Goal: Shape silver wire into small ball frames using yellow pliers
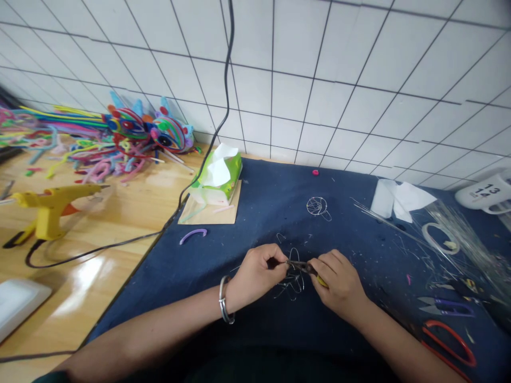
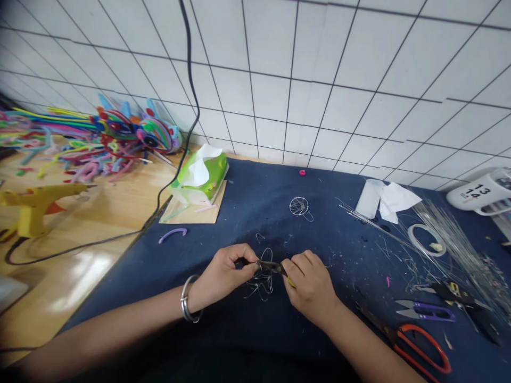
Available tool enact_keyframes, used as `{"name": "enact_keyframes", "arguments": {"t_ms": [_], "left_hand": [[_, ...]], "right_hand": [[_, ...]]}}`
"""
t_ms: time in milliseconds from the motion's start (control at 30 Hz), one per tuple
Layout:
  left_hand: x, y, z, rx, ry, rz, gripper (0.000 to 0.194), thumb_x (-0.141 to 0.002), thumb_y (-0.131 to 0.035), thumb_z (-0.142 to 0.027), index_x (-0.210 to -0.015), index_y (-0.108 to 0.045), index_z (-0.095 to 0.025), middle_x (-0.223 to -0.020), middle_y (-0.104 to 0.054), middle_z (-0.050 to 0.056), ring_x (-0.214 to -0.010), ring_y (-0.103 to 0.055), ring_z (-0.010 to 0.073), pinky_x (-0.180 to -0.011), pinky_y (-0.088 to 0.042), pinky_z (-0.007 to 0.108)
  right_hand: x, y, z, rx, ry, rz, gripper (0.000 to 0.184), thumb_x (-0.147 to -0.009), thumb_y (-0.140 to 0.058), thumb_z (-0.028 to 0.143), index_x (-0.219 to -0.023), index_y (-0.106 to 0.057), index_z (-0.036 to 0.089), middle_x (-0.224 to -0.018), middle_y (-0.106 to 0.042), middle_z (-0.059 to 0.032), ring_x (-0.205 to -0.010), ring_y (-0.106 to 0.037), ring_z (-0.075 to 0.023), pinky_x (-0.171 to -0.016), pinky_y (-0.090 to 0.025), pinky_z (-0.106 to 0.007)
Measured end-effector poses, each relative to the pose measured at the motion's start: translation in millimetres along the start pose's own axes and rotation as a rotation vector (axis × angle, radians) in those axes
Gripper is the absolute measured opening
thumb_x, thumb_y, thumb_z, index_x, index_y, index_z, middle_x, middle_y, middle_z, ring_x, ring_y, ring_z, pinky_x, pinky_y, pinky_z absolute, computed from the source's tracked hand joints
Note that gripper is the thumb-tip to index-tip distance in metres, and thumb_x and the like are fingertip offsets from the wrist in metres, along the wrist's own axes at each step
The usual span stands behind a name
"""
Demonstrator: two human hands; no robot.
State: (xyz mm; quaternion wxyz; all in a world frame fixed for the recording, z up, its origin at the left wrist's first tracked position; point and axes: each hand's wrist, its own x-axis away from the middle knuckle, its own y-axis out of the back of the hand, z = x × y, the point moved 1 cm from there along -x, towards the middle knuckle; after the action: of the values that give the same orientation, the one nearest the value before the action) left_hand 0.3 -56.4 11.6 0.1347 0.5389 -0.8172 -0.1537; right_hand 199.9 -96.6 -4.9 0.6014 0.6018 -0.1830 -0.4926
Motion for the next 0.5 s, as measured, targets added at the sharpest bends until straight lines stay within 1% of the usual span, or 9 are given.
{"name": "enact_keyframes", "arguments": {"t_ms": [333, 500], "left_hand": [[0.4, -0.7, 0.6, 0.008, 0.023, 0.014, 0.007, -0.072, -0.054, -0.014, -0.065, -0.057, -0.013, -0.062, -0.056, -0.001, -0.056, -0.049, 0.0088, -0.054, -0.038, 0.020], [-3.0, 0.6, 1.6, 0.120, 0.063, 0.091, 0.008, -0.074, -0.053, -0.017, -0.068, -0.055, -0.013, -0.062, -0.053, -0.002, -0.056, -0.046, 0.0079, -0.052, -0.036, 0.019]], "right_hand": [[2.7, -1.1, -1.4, -0.034, -0.001, 0.059, 0.015, -0.080, -0.049, 0.013, -0.094, -0.057, 0.014, -0.078, -0.053, -0.0057, -0.074, -0.046, -0.0161, -0.071, -0.039, -0.034], [-1.0, 3.7, -4.8, -0.047, -0.031, 0.098, 0.014, -0.082, -0.049, 0.017, -0.094, -0.056, 0.015, -0.081, -0.053, -0.0065, -0.077, -0.046, -0.0173, -0.072, -0.038, -0.036]]}}
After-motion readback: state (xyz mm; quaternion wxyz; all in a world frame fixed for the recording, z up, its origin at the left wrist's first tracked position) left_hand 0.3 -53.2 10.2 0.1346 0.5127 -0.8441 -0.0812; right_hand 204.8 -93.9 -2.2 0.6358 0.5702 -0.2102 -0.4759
